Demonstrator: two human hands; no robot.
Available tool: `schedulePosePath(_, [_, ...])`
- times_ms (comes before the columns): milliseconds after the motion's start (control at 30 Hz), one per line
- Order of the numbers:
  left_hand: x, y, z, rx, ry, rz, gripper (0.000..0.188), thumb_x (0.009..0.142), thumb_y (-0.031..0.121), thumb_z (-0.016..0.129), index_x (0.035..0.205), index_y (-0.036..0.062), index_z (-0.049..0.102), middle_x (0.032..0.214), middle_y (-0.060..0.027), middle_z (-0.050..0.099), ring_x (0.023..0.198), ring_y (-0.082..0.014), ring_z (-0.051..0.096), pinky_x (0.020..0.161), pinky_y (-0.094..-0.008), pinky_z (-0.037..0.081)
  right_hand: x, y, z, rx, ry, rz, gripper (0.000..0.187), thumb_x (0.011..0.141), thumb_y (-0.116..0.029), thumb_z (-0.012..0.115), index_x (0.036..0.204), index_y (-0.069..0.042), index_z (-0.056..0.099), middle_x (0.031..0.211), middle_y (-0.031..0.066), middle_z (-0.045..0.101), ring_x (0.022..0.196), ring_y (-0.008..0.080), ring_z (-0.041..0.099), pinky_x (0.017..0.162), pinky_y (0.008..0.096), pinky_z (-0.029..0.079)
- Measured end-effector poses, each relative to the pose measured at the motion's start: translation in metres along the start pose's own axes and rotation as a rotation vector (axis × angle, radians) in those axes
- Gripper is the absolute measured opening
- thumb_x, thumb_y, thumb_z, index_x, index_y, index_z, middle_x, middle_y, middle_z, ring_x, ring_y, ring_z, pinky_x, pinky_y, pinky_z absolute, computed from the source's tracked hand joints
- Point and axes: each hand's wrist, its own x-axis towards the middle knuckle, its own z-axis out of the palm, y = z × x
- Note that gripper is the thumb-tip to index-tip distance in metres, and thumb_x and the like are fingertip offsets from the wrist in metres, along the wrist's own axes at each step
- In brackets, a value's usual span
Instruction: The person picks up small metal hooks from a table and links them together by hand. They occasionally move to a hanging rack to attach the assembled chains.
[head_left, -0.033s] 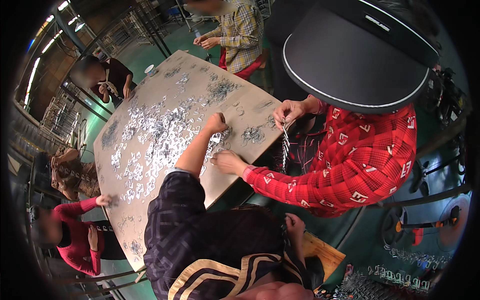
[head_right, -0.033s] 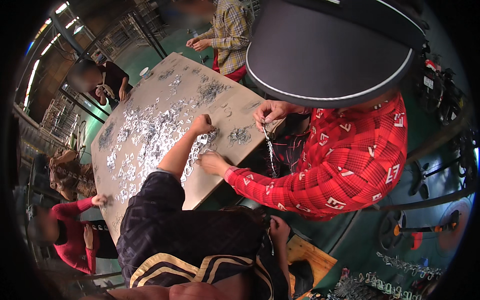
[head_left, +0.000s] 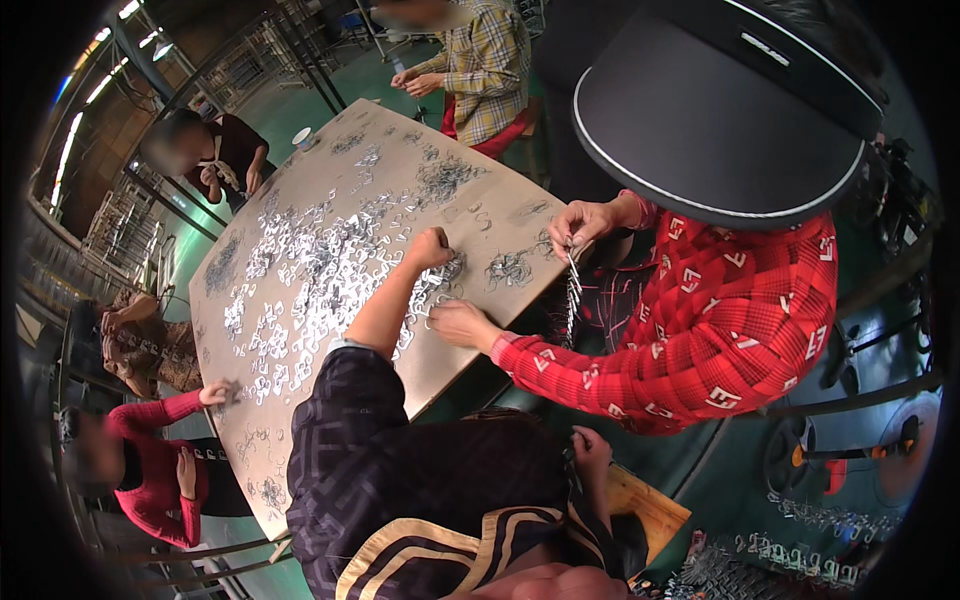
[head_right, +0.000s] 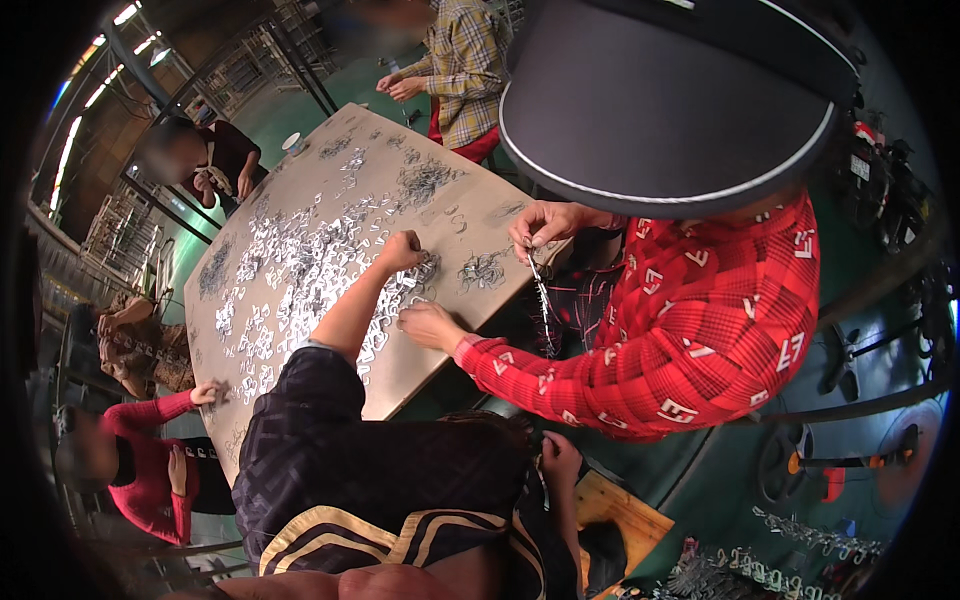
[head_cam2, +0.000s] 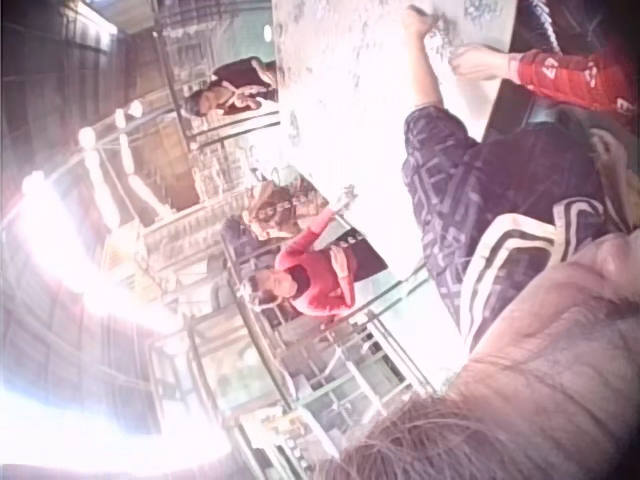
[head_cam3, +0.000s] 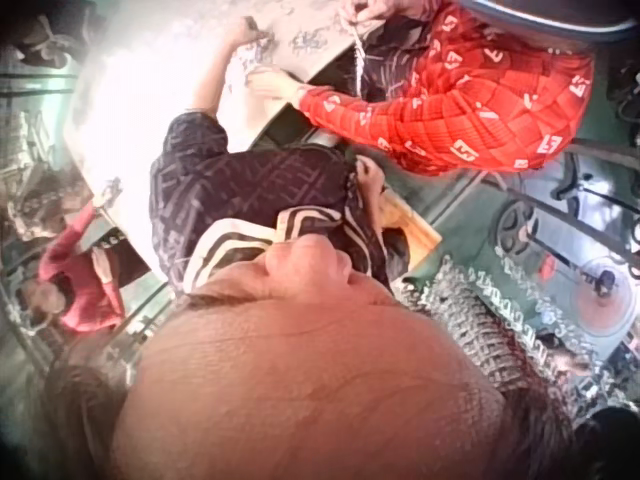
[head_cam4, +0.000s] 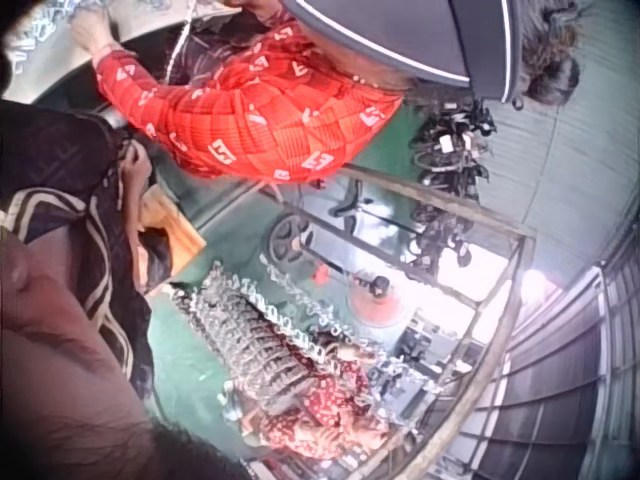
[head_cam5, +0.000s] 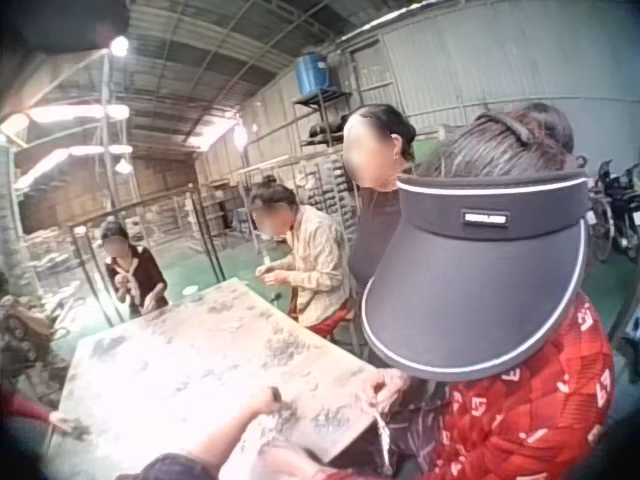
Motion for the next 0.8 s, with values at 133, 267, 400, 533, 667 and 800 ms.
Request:
schedulePosePath(133, [-0.031, -0.053, 0.009, 0.03, -0.152, 0.273, 0.025, 0.067, 0.01, 0.062, 0.09, 0.0103, 0.073, 0.081, -0.0151, 0.069, 0.075, -0.0307, 0.067, 0.072, -0.0388, 0.054, 0.013, 0.028, 0.012, -0.062, -0.007, -0.055, 0.017, 0.086, -0.009, 0.062, 0.099, -0.001, 0.069, 0.075, 0.0093, 0.069, 0.066, 0.0135, 0.064, 0.064, 0.0268, 0.049])
schedulePosePath(267, [-0.054, -0.049, 0.029, 0.255, -0.212, 0.28, 0.026, 0.071, 0.009, 0.062, 0.093, 0.0124, 0.073, 0.082, -0.0188, 0.068, 0.077, -0.0348, 0.066, 0.072, -0.0416, 0.054, 0.023, 0.081, 0.025, -0.113, -0.111, -0.01, 0.03, 0.085, -0.017, 0.062, 0.112, -0.004, 0.064, 0.11, 0.0164, 0.06, 0.104, 0.0303, 0.053, 0.092, 0.0398, 0.038])
schedulePosePath(400, [-0.069, -0.051, 0.055, 0.556, -0.154, 0.262, 0.016, 0.077, 0.02, 0.064, 0.087, 0.0072, 0.068, 0.074, -0.0182, 0.066, 0.072, -0.035, 0.066, 0.069, -0.0442, 0.054, 0.03, 0.031, 0.022, 0.146, -0.124, 0.166, 0.022, 0.091, -0.014, 0.058, 0.105, 0.001, 0.067, 0.082, 0.008, 0.068, 0.073, 0.0135, 0.063, 0.07, 0.0265, 0.049])
schedulePosePath(533, [-0.071, -0.041, 0.048, 0.535, -0.175, 0.327, 0.017, 0.079, 0.018, 0.059, 0.087, 0.004, 0.063, 0.075, -0.0199, 0.066, 0.072, -0.0367, 0.066, 0.067, -0.0454, 0.054, 0.028, 0.069, 0.042, -0.056, -0.041, -0.009, 0.023, 0.09, -0.012, 0.058, 0.106, 0.001, 0.067, 0.085, 0.008, 0.069, 0.076, 0.0114, 0.064, 0.07, 0.0252, 0.049])
schedulePosePath(667, [-0.062, -0.046, 0.036, 0.511, -0.327, 0.363, 0.017, 0.078, 0.017, 0.059, 0.087, 0.0027, 0.061, 0.08, -0.021, 0.066, 0.079, -0.0377, 0.065, 0.07, -0.0452, 0.052, 0.032, 0.005, 0.027, 0.072, -0.105, 0.077, 0.021, 0.087, -0.01, 0.061, 0.102, 0.002, 0.068, 0.081, 0.0102, 0.07, 0.072, 0.0121, 0.065, 0.067, 0.0252, 0.05])
schedulePosePath(800, [-0.06, -0.041, 0.023, 0.363, -0.48, 0.375, 0.015, 0.076, 0.014, 0.062, 0.086, 0.002, 0.061, 0.078, -0.0192, 0.065, 0.076, -0.0346, 0.064, 0.069, -0.0415, 0.051, 0.033, -0.005, 0.022, 0.08, -0.137, 0.015, 0.02, 0.086, -0.01, 0.062, 0.102, 0.001, 0.068, 0.081, 0.0107, 0.07, 0.072, 0.0122, 0.066, 0.067, 0.0254, 0.05])
